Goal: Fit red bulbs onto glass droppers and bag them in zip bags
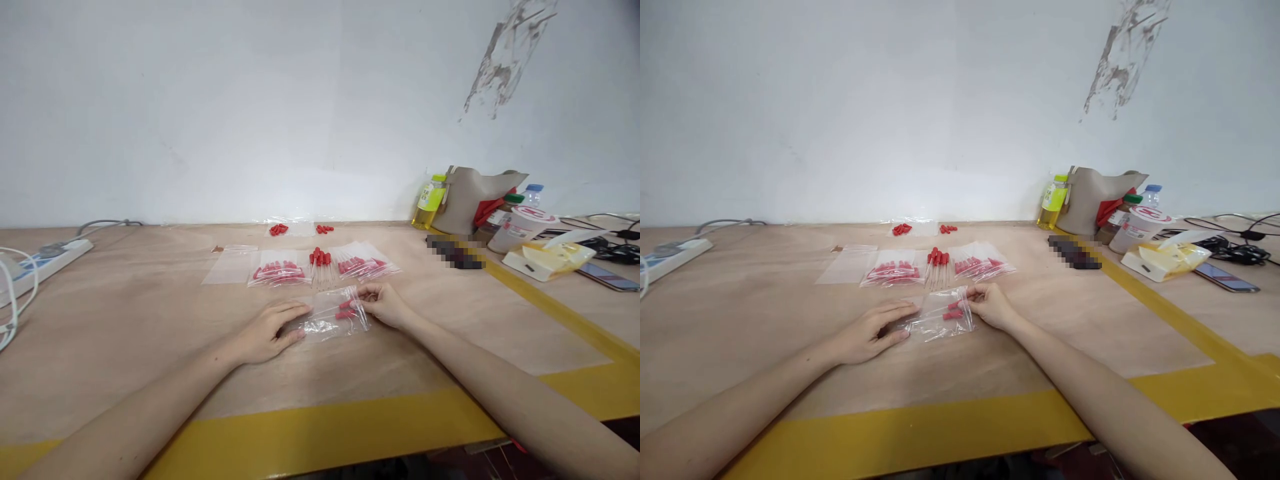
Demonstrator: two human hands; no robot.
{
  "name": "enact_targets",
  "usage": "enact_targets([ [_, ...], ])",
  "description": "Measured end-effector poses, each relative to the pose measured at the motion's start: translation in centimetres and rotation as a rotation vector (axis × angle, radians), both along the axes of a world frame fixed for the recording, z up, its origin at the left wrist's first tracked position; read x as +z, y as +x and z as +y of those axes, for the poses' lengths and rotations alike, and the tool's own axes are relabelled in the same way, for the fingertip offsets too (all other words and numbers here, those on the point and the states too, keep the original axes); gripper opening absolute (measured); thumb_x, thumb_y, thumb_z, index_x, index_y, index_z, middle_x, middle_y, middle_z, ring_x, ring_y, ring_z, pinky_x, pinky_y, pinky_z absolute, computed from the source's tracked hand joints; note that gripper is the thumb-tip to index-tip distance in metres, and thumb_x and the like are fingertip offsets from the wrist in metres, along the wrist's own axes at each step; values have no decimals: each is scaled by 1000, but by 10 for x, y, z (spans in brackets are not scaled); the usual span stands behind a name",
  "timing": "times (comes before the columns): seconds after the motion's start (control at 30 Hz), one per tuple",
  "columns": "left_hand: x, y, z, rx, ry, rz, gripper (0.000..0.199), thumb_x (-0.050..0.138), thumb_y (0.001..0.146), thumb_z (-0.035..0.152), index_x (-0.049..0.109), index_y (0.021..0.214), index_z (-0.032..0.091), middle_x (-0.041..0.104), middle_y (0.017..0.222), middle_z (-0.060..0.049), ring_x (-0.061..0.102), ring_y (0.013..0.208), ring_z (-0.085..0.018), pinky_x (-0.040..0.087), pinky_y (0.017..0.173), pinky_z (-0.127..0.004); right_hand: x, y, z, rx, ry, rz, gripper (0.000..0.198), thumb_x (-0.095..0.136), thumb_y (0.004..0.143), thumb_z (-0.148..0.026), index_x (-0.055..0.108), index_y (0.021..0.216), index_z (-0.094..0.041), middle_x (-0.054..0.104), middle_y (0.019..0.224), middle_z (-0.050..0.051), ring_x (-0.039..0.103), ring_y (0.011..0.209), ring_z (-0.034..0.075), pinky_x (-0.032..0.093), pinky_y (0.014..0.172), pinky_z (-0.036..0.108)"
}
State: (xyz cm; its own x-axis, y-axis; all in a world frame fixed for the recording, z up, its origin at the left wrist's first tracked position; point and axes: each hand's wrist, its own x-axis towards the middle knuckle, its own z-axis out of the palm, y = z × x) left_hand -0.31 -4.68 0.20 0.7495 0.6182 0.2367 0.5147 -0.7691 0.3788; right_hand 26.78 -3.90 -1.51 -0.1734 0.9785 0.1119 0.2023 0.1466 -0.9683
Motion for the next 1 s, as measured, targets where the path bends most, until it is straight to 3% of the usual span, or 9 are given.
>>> enact_targets([
  [0.17,0,-1,-1,2,-3,-6,40,44,86,36,45,125,25,49,125,-5,44,115,-20,36,97,-38,4,0,-4,30,-39,-58,28,67,58,-41,55,58,-16,57,55,-3,50,51,9,39,53,22],
  [0.3,-1,-1,0,-7,-8,-13,39,44,86,35,46,123,25,49,126,-4,44,115,-20,35,97,-39,12,11,-1,42,-71,-154,27,62,63,-41,58,66,-15,55,57,-3,48,51,8,36,50,20],
  [0.53,1,-1,0,-20,-8,-10,38,44,86,35,48,123,24,49,125,-5,44,115,-20,36,98,-38,31,-1,38,-244,240,-500,10,59,67,-25,60,66,-15,61,63,1,53,57,11,39,54,21],
  [0.63,2,-1,-1,-26,-8,-26,38,44,86,35,48,122,25,50,125,-5,45,115,-20,37,97,-38,38,-23,66,-273,192,-655,8,58,68,-21,63,71,-15,65,70,4,58,66,13,41,61,21],
  [0.8,1,-1,-1,-32,-9,-38,38,44,86,34,48,122,25,50,124,-5,45,114,-21,37,96,-38,32,-50,112,-343,126,-672,26,57,71,-20,62,95,-11,64,97,13,58,89,19,41,75,24],
  [0.87,0,-2,0,-31,-4,-31,38,44,86,34,48,122,25,50,124,-5,44,115,-21,37,97,-38,29,-53,124,-355,101,-661,23,57,70,-21,64,90,-11,64,96,13,58,90,20,41,76,25],
  [1.0,-1,-2,1,-28,4,-15,38,43,86,35,48,123,25,50,125,-5,44,115,-20,35,98,-38,25,-52,133,-352,73,-619,8,59,66,-19,64,67,-13,66,75,10,60,78,20,42,67,24],
])
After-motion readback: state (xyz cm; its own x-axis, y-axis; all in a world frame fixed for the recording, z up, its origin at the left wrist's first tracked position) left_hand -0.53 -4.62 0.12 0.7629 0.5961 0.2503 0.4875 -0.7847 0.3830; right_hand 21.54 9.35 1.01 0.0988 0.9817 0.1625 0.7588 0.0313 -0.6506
